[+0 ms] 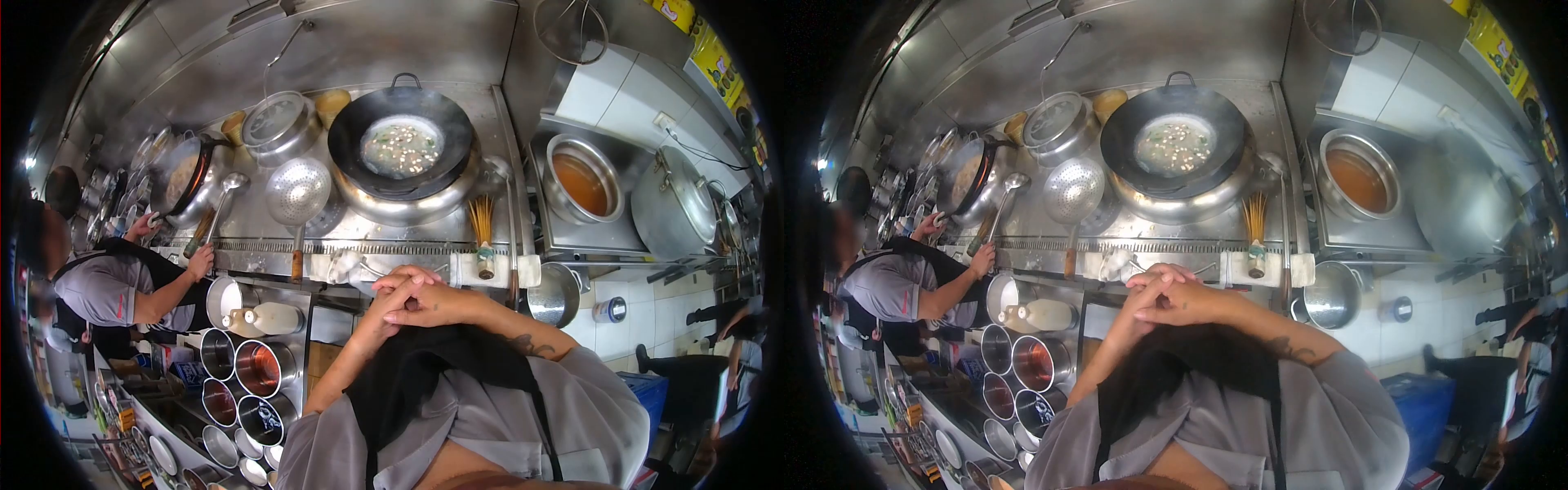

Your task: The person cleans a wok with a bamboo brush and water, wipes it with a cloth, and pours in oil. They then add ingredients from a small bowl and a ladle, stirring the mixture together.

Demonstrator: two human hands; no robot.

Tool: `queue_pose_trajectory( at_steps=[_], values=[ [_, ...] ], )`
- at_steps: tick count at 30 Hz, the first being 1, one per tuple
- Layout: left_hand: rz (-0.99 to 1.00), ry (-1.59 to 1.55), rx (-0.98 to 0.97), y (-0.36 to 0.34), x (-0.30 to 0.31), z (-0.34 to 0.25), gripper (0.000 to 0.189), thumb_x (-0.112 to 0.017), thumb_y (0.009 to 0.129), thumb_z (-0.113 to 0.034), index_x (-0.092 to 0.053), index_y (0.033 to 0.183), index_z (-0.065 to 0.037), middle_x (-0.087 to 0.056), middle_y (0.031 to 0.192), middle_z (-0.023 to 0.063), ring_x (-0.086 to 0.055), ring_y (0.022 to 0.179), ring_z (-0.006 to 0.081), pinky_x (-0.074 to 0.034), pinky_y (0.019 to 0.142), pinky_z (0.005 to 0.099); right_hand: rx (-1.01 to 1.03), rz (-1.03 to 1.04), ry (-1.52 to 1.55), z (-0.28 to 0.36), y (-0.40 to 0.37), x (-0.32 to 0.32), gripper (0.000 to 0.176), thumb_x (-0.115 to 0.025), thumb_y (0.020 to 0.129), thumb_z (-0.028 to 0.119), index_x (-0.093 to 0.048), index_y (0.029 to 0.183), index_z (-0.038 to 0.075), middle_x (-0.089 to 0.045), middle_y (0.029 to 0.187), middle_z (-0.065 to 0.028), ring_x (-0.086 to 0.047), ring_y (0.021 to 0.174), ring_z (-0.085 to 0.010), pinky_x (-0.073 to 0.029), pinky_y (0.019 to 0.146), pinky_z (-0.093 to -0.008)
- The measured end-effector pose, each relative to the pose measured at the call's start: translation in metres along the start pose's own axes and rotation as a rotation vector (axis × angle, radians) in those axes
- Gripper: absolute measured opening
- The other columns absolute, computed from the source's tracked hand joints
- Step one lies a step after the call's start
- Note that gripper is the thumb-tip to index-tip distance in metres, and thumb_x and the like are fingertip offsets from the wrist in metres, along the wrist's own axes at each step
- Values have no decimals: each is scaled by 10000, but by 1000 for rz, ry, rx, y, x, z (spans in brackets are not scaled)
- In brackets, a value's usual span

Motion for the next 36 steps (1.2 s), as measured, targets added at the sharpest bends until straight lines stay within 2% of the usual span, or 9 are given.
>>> queue_pose_trajectory(
  at_steps=[3,6,9,12,18,21,30,33,36],
  values=[
    [126,71,96,8,9,12,426,-539,970,-383,-558,1173,-9,-576,1131,113,-576,1044,197,-475,885,318,33,-44,-127,-1,-1,2,581,-613,934,360,-425,1388,49,-496,1240,-140,-544,1142,-246,-505,908,-336],
    [130,34,100,13,14,25,366,-550,959,-370,-576,1074,-24,-595,1079,108,-580,1025,187,-486,845,311,42,-66,-134,-2,-2,5,595,-590,940,399,-425,1388,43,-520,1237,-150,-551,1139,-260,-491,925,-353],
    [99,160,187,13,11,24,433,-533,968,-411,-537,1174,-30,-584,1119,149,-588,1045,226,-485,882,332,-29,-76,-31,-7,-7,9,582,-583,943,393,-429,1377,36,-543,1213,-155,-542,1154,-270,-473,947,-369],
    [75,237,46,15,-2,16,396,-520,975,-407,-570,1086,-30,-581,1038,76,-560,951,139,-453,795,253,-61,-106,7,-16,-10,10,560,-573,947,385,-440,1362,33,-554,1196,-159,-524,1169,-278,-452,966,-380],
    [142,372,91,24,7,23,375,-486,1000,-393,-549,1058,-27,-520,919,32,-509,864,102,-432,755,238,13,-165,-57,-15,-12,14,523,-552,960,360,-450,1331,6,-562,1159,-164,-492,1166,-271,-430,975,-370],
    [174,426,100,21,2,18,381,-478,1005,-389,-545,1042,-16,-518,926,38,-504,861,98,-431,740,237,40,-198,-97,-14,-14,15,518,-571,954,338,-451,1321,-9,-556,1158,-169,-503,1154,-270,-429,976,-364],
    [95,459,12,17,-7,15,515,-453,1012,-434,-488,1260,15,-578,1084,102,-566,966,142,-463,824,259,21,-159,34,-13,-18,17,525,-624,931,309,-455,1309,-15,-566,1167,-191,-543,1158,-297,-442,967,-376],
    [155,436,99,16,-3,18,493,-451,1016,-422,-496,1251,9,-552,1165,118,-563,996,154,-465,848,273,8,-148,6,-14,-19,17,531,-616,935,323,-452,1315,-10,-568,1173,-197,-549,1156,-304,-439,977,-373],
    [167,239,149,21,-1,30,470,-493,1003,-401,-510,1242,4,-524,1235,134,-554,1083,183,-464,912,298,-12,-143,-4,-14,-19,17,560,-617,933,336,-438,1352,10,-536,1206,-185,-540,1154,-293,-440,979,-380]
  ],
)
Point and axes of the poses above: each hand's wrist, its own y-axis towards the middle knuckle, its own x-axis out of the back of the hand, z = x × y, the point moved 7 cm from there along y, towards the middle knuckle
